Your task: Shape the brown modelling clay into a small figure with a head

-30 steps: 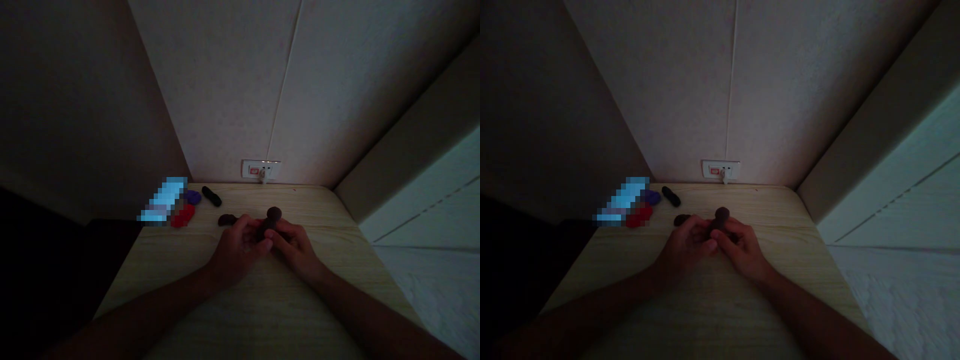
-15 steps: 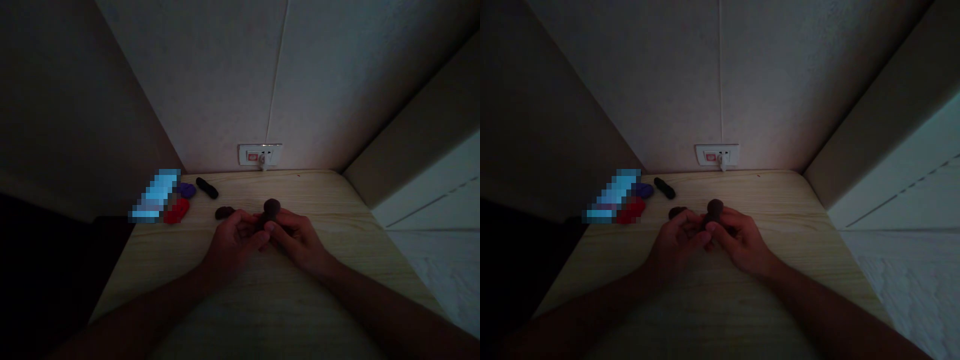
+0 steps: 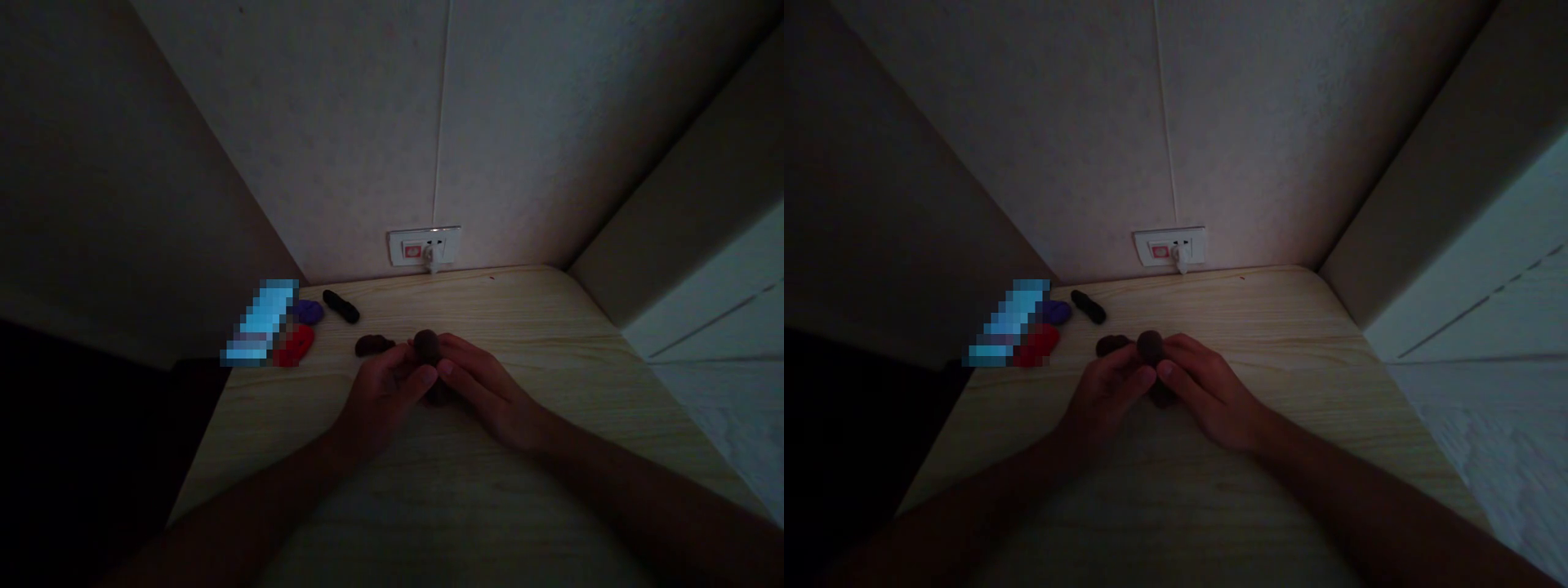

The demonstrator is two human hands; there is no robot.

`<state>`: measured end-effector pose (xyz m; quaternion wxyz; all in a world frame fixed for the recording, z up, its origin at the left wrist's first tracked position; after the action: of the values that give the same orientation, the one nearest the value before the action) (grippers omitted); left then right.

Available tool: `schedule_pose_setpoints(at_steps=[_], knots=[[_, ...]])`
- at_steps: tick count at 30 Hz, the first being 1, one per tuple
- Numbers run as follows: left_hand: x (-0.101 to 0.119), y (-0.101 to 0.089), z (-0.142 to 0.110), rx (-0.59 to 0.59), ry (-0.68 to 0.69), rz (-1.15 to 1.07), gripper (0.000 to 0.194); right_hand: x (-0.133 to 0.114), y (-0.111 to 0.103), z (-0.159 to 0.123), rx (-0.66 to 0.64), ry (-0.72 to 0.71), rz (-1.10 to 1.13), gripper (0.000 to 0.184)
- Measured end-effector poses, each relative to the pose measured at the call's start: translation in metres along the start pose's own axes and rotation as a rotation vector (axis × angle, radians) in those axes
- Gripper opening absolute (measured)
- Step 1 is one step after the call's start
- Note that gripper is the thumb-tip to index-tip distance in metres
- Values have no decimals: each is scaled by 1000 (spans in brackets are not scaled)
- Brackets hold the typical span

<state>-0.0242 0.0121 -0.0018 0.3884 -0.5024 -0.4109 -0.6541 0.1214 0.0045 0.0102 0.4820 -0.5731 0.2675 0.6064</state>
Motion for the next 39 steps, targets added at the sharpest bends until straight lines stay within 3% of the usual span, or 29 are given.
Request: schedule_pose_setpoints(at_steps=[16, 39], knots=[[3, 1, -3, -62, -5, 33, 24, -3, 1, 2, 18, -45, -61, 39], [1, -7, -1, 5, 30, 163, 25, -4, 2, 3, -3, -14, -45, 36]])
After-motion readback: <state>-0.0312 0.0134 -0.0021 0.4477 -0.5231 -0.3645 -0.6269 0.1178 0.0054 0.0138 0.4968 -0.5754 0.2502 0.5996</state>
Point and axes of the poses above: each hand's wrist, its own z-axis towards the middle knuckle, its own y-axis out of the palm, x = y × z, the point moved 5 cm from there along z, towards the middle knuckle, and after that the axes turned 6 degrees about y, right-handed, at the moved point
